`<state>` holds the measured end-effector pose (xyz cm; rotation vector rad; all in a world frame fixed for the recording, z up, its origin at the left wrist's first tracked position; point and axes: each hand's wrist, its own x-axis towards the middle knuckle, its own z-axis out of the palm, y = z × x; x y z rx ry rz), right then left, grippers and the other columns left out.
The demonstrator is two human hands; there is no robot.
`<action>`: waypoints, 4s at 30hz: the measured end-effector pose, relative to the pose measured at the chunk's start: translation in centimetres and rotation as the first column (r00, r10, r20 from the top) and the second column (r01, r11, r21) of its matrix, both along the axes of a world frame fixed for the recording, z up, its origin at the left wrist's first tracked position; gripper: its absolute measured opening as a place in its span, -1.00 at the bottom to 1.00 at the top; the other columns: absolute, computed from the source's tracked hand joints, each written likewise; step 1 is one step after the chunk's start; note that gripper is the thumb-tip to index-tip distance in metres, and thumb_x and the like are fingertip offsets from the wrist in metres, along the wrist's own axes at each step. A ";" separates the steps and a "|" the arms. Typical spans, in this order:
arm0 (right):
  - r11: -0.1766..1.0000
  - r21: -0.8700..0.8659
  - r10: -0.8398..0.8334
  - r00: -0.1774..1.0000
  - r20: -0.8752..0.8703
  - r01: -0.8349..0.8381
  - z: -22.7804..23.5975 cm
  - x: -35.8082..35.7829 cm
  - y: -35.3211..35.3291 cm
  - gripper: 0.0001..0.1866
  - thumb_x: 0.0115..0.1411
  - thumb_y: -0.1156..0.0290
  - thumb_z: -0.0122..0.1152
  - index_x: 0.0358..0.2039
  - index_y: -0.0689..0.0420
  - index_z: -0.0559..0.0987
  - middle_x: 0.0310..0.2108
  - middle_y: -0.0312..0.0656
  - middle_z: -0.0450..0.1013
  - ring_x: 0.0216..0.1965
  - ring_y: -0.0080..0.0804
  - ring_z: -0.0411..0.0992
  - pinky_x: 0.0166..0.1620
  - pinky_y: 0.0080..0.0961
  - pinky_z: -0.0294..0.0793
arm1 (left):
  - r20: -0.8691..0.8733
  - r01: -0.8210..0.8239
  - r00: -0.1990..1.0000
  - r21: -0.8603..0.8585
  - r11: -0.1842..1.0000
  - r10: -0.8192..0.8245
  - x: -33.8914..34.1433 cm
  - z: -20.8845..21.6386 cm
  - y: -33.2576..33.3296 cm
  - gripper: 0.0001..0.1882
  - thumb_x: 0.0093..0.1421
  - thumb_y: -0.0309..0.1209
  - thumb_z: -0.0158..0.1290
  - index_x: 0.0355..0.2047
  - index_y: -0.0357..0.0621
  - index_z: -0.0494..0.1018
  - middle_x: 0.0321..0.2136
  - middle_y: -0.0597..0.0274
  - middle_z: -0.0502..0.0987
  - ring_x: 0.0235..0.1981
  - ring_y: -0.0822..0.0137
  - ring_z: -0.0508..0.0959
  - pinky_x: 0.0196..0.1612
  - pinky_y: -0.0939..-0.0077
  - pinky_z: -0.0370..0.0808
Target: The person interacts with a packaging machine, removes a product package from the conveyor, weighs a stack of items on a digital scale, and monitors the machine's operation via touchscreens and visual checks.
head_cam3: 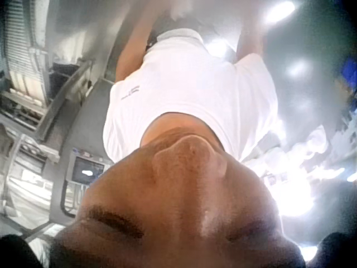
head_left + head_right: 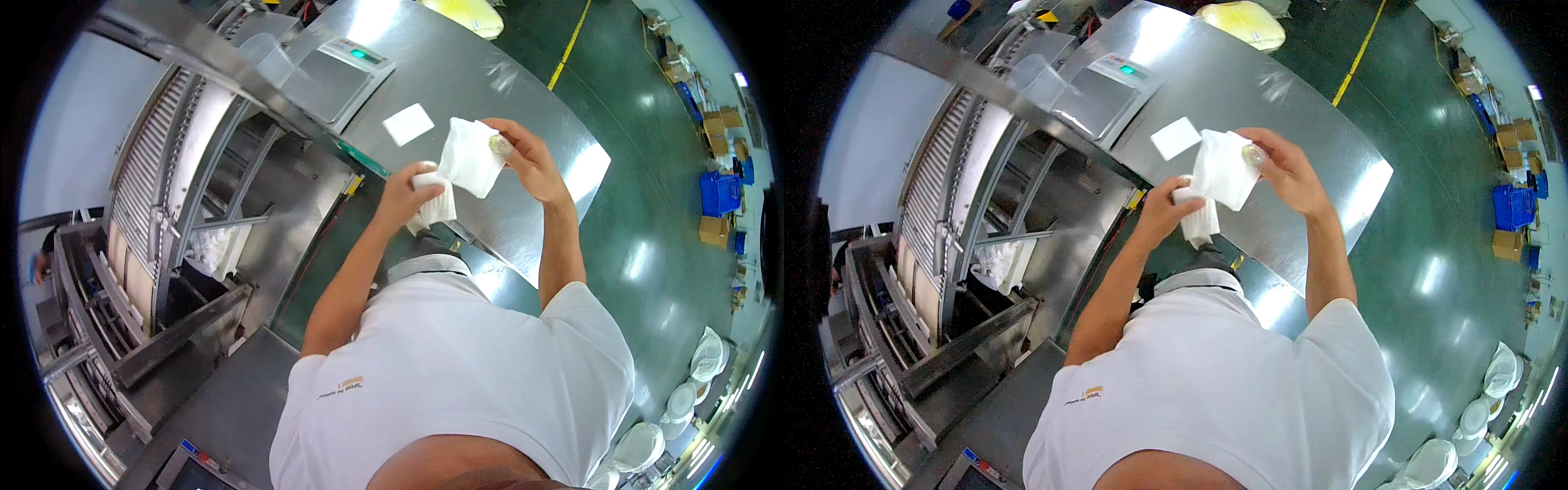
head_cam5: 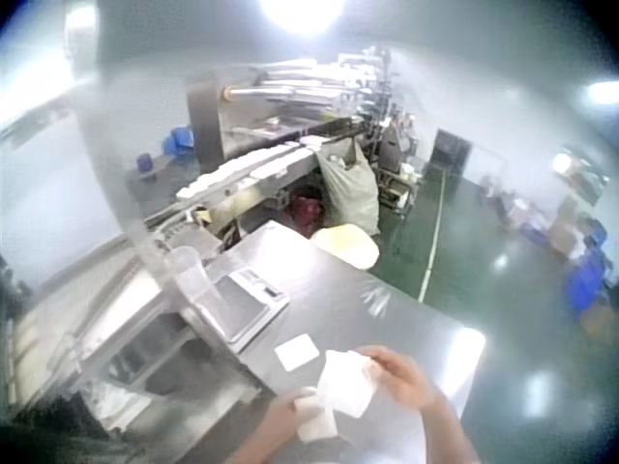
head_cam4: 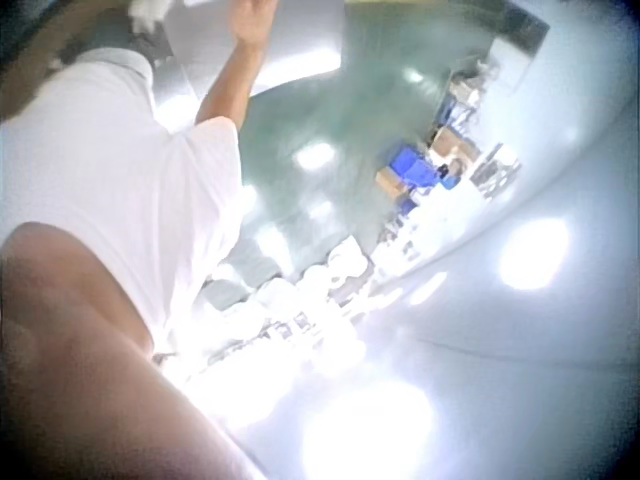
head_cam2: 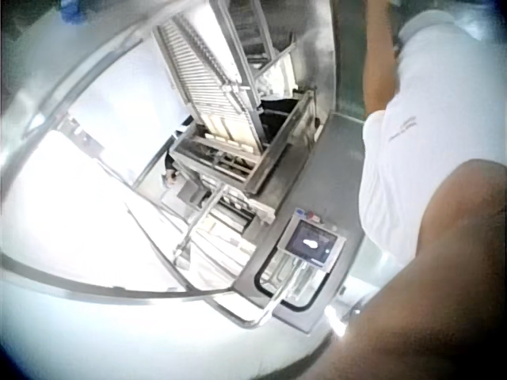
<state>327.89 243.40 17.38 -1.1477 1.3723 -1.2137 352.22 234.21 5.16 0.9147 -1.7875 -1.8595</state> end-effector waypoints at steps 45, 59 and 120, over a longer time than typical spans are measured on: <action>0.800 0.037 0.600 0.799 -0.042 -0.599 -1.8 28.1 -6.4 -0.40 0.19 0.32 0.24 0.21 0.29 0.36 0.10 -0.06 0.41 0.12 -0.26 0.41 0.16 -0.36 0.41 | -0.136 -0.773 0.632 -0.182 0.608 0.763 21.9 10.7 11.1 -0.56 0.27 -0.30 0.12 0.06 -0.24 0.29 -0.10 -0.05 0.49 -0.02 0.08 0.54 0.01 0.24 0.46; 0.773 -0.077 0.607 0.698 0.380 -0.630 4.6 23.8 -7.2 -0.57 0.31 0.55 0.16 0.19 0.23 0.39 -0.03 -0.16 0.50 -0.05 -0.52 0.49 0.01 -0.56 0.51 | -0.421 -0.710 0.420 0.399 0.580 0.804 19.8 16.6 10.8 -0.71 0.39 -0.40 0.01 0.07 -0.21 0.43 -0.06 0.26 0.55 -0.09 0.48 0.54 -0.02 0.51 0.50; 0.408 -0.702 -0.036 0.758 -0.651 -0.584 6.1 16.7 -2.4 -0.61 0.18 0.30 0.26 -0.04 0.25 0.54 -0.01 -0.03 0.42 0.07 0.09 0.35 0.14 -0.01 0.38 | -0.233 -0.756 0.628 0.041 0.653 0.742 16.6 14.8 5.6 -0.66 0.42 -0.29 -0.02 0.06 -0.28 0.40 -0.11 0.18 0.55 -0.17 0.41 0.54 -0.07 0.48 0.49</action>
